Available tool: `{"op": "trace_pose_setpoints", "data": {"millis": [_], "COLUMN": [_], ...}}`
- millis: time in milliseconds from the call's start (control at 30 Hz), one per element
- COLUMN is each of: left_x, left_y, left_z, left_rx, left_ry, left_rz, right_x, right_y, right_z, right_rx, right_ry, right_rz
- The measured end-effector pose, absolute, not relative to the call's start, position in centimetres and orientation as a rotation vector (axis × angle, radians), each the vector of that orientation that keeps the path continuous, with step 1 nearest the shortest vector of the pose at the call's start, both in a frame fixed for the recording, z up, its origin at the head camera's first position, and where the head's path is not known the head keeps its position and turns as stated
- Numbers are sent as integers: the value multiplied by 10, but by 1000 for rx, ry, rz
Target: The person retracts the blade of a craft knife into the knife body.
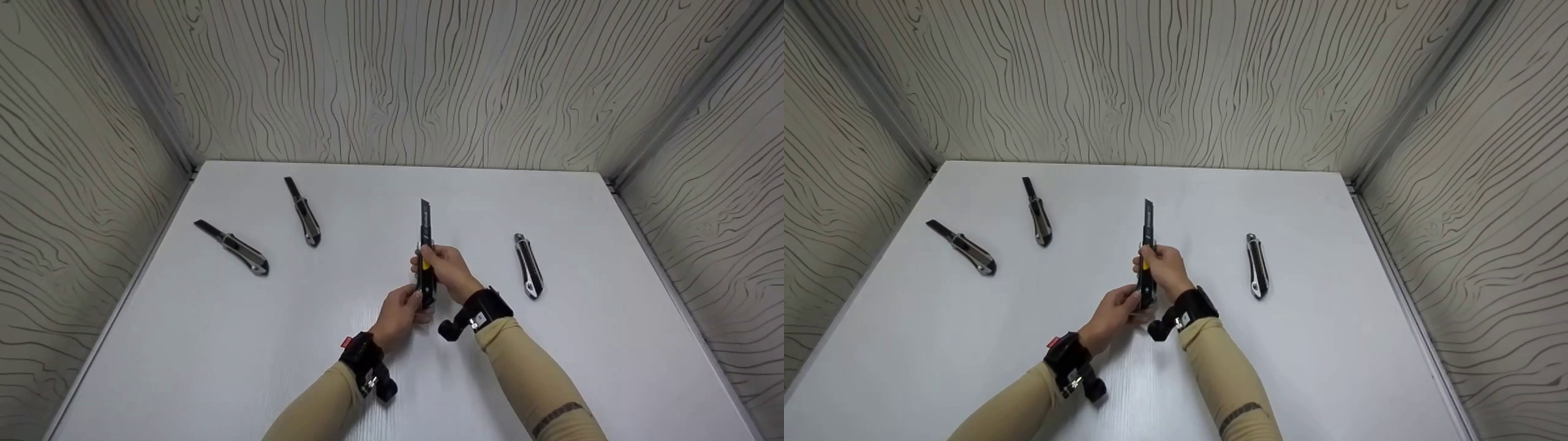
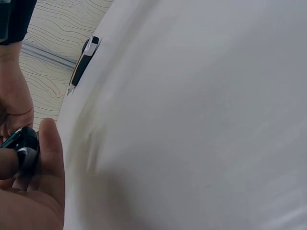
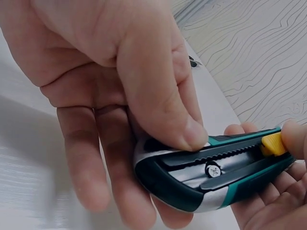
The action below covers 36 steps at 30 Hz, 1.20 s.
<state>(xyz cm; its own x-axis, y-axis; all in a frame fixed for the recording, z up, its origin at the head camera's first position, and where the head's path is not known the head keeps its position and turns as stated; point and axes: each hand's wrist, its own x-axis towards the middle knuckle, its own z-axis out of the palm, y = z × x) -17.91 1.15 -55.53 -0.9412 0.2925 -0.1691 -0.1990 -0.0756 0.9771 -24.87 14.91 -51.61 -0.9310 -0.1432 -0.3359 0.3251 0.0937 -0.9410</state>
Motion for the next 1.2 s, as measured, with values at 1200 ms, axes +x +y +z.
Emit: {"op": "trace_pose_setpoints", "data": {"millis": [1200], "left_x": [-176], "left_y": [10], "left_z": [-556], "left_rx": [45], "left_ry": [1857], "left_rz": [2070], "right_x": [-249], "right_y": [149], "right_z": [-516], "right_rx": [139], "right_ry": [1999], "right_rz": [-1914]}}
